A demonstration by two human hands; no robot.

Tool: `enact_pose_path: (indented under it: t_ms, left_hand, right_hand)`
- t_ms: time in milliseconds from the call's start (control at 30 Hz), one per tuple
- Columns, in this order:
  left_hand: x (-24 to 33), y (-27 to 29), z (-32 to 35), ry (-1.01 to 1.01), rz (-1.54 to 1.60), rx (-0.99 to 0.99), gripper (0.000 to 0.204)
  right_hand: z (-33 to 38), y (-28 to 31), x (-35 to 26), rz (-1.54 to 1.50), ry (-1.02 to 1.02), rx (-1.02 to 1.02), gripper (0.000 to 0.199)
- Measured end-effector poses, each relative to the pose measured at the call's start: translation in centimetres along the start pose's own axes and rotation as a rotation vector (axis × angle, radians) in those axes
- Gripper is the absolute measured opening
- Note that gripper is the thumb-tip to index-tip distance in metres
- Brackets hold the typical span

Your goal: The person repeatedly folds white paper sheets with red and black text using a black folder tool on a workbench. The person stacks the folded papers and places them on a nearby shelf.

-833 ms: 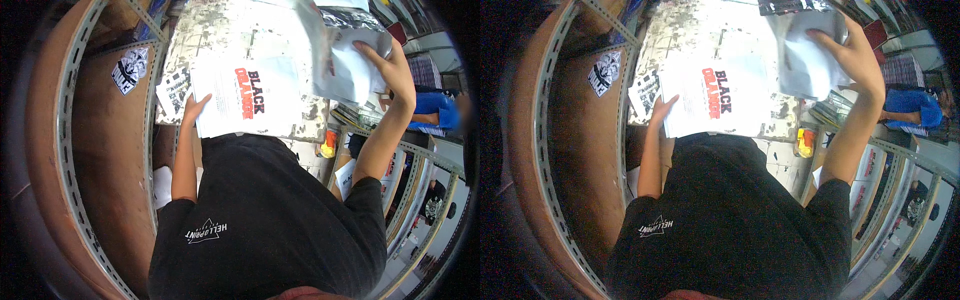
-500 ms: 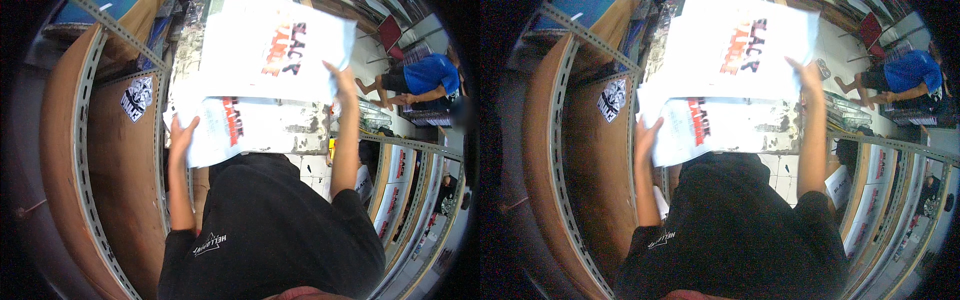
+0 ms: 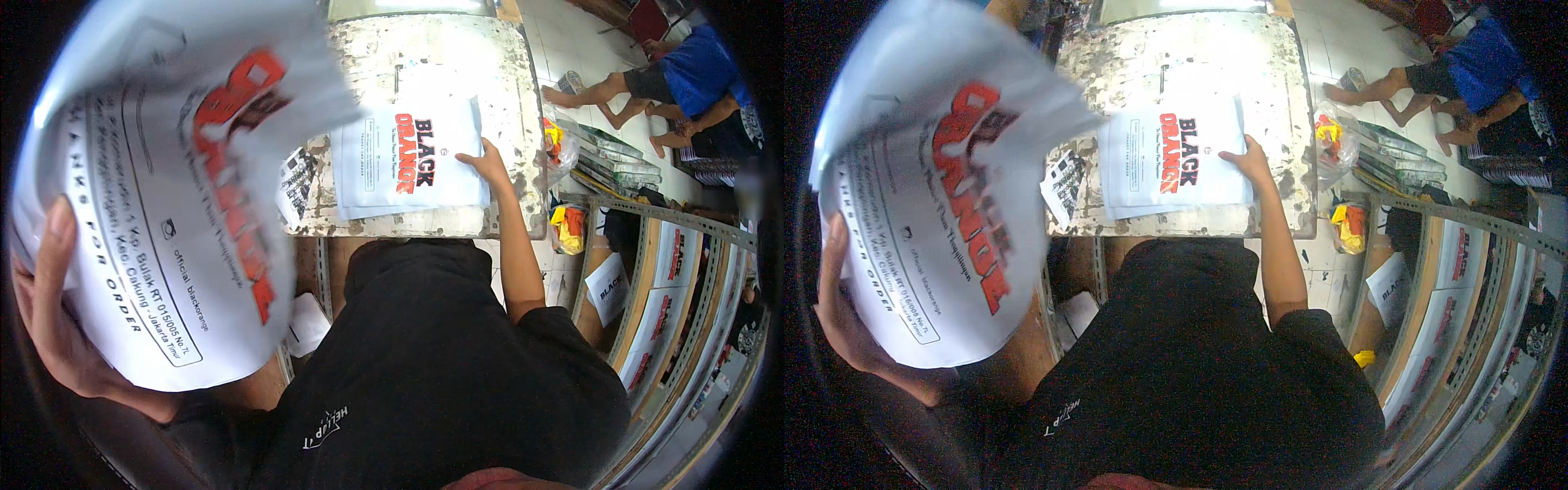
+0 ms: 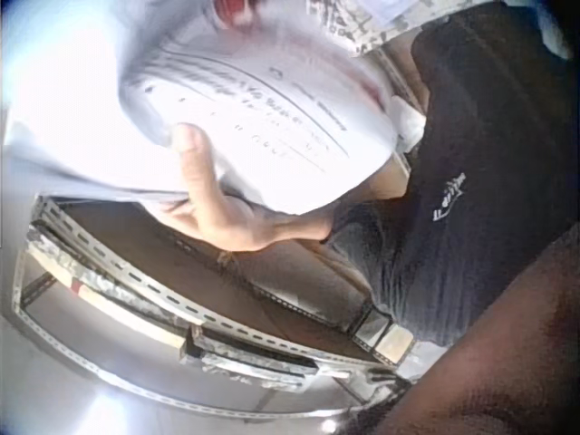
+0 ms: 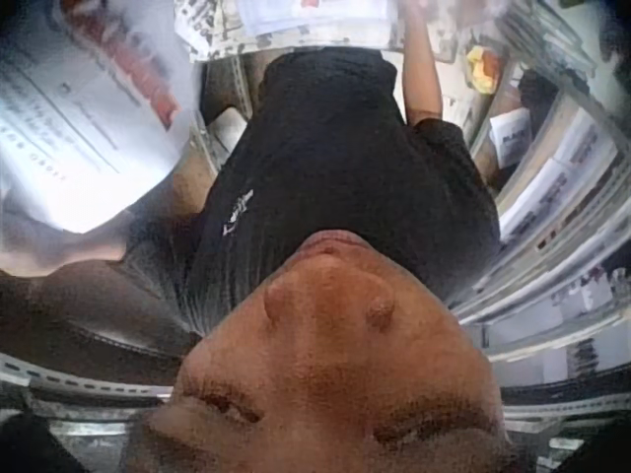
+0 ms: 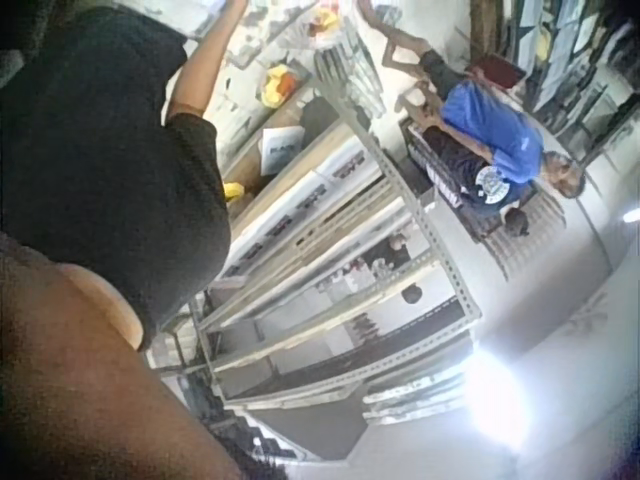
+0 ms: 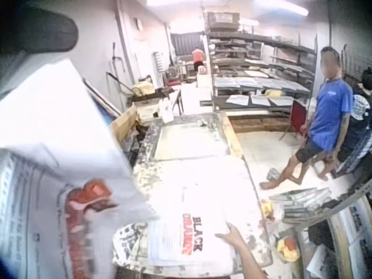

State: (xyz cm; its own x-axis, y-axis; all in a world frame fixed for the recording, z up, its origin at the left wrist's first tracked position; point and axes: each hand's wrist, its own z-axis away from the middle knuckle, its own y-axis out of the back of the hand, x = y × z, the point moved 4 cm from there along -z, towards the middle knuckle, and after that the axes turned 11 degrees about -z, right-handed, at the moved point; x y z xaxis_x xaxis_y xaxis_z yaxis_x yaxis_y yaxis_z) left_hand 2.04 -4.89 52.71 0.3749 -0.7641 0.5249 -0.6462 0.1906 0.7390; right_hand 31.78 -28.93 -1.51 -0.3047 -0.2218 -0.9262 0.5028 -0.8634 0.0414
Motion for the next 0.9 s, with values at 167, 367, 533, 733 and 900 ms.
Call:
enact_pose_path:
  t_ms: [167, 367, 533, 733, 900]
  left_hand:
    - [-1.8, -5.2, -0.7, 0.272, 0.419, 0.028, 0.039]
    - [-12.9, -23.9, 1.7, 0.467, 0.747, -0.435, 0.057]
    - [-24.3, -41.8, 7.7, 0.650, 0.348, -0.666, 0.064]
    - [-30.1, -44.0, 9.9, 0.713, 0.469, -0.679, 0.054]
    - [-32.4, -44.4, 11.9, 0.579, 0.277, -0.473, 0.060]
  right_hand:
    - [-0.2, 1.9, 0.1, -0.076, -0.167, -0.020, 0.066]
    - [0.2, 3.9, 0.5, -0.598, -0.421, -0.117, 0.074]
    - [-0.8, 5.6, 2.5, -0.864, -0.547, -0.118, 0.081]
    - [1.2, 2.9, -2.2, -0.046, -0.252, -0.042, 0.087]
    - [-0.3, 1.3, -3.0, 0.065, -0.026, 0.175, 0.089]
